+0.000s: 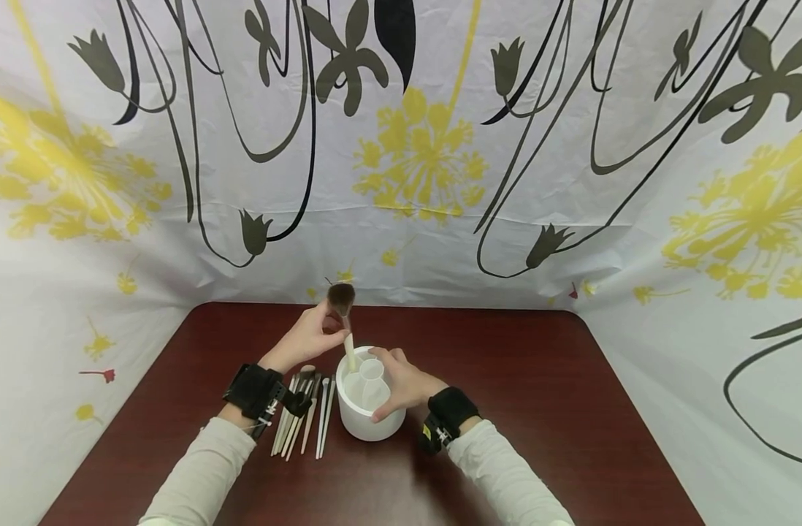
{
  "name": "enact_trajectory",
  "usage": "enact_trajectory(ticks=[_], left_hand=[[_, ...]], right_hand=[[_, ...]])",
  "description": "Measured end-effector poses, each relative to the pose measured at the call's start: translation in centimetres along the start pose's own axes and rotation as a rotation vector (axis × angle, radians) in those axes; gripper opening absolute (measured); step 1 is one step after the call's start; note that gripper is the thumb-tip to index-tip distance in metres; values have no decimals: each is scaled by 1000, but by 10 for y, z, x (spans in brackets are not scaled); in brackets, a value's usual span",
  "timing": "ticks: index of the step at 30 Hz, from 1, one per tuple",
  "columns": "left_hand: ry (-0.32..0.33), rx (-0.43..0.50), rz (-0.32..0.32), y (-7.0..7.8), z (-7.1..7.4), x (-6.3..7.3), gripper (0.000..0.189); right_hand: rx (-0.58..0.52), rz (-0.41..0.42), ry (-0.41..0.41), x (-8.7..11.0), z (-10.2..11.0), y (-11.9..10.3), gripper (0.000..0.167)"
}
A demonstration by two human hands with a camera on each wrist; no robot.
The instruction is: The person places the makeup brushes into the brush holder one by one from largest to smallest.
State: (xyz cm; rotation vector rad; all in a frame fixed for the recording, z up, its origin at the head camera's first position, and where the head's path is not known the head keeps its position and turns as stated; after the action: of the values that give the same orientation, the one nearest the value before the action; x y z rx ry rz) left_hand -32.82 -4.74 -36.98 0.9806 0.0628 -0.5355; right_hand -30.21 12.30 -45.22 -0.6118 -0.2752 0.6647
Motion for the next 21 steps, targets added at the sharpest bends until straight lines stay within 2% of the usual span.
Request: enact_trajectory(ticks=[4, 9, 21], left_hand=[[-20, 13, 18, -2, -2, 1, 49], [-41, 12, 30, -7, -6, 3, 40], [-55, -5, -4, -18, -13, 6, 35]], right_hand=[[-6, -1, -2, -1, 0, 0, 106], [-5, -16, -3, -1, 0, 1, 107], [-12, -18, -19, -3, 0, 1, 108]])
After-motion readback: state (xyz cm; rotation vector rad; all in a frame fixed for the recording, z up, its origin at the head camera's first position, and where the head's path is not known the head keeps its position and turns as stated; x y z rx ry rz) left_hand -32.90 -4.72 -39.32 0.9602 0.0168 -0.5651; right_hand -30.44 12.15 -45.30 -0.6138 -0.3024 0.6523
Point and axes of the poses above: each hand's wrist, its own x-axis away from the middle knuckle, its own z-axis out of the back of the hand, y = z × x, the point moved 5 cm from there along -x, towards the middle knuckle, and after that the axes turned 4 degrees about x, right-handed, at the moved point
